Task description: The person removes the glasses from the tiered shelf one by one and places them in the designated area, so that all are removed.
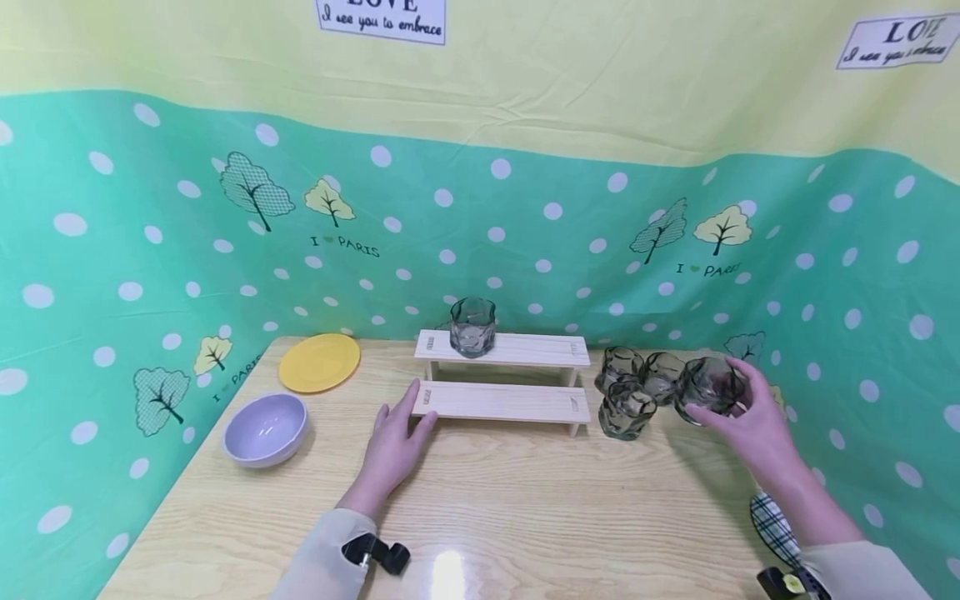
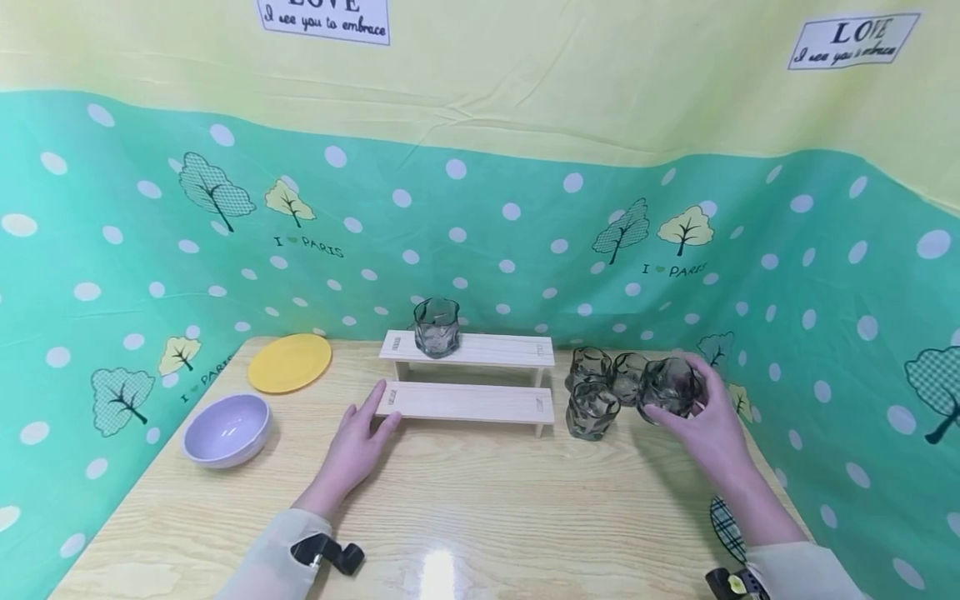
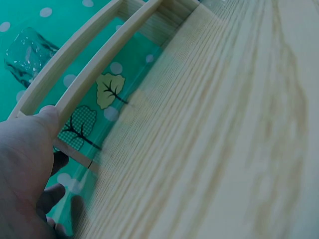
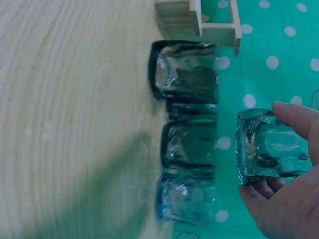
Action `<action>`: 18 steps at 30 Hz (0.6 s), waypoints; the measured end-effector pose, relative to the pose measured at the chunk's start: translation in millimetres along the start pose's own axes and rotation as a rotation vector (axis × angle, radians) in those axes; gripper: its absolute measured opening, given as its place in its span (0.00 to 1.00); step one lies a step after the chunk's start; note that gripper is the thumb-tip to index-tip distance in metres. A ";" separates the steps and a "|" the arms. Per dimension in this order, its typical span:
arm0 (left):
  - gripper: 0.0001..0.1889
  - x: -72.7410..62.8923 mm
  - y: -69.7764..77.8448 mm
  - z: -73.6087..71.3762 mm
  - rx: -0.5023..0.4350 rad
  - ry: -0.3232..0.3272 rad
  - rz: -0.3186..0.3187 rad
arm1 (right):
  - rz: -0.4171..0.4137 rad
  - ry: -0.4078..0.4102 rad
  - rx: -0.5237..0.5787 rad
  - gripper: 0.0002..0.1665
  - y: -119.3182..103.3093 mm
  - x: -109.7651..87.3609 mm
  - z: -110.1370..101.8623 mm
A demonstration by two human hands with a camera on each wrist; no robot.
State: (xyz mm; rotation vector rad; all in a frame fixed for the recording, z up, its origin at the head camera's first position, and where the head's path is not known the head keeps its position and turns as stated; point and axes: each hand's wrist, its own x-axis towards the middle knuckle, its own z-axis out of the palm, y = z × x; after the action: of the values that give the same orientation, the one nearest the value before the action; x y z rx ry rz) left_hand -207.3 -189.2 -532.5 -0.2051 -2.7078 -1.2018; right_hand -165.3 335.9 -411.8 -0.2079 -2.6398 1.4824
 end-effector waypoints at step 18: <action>0.40 0.1 -3.7 1.3 0.010 0.005 0.011 | 0.038 -0.050 -0.109 0.76 39.1 10.2 8.9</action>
State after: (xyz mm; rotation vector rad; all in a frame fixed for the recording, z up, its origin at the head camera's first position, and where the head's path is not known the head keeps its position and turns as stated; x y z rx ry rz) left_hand -208.3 -190.7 -536.0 -0.2146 -2.7045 -1.1843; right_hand -174.2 350.2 -449.6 -0.2337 -2.7741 1.3738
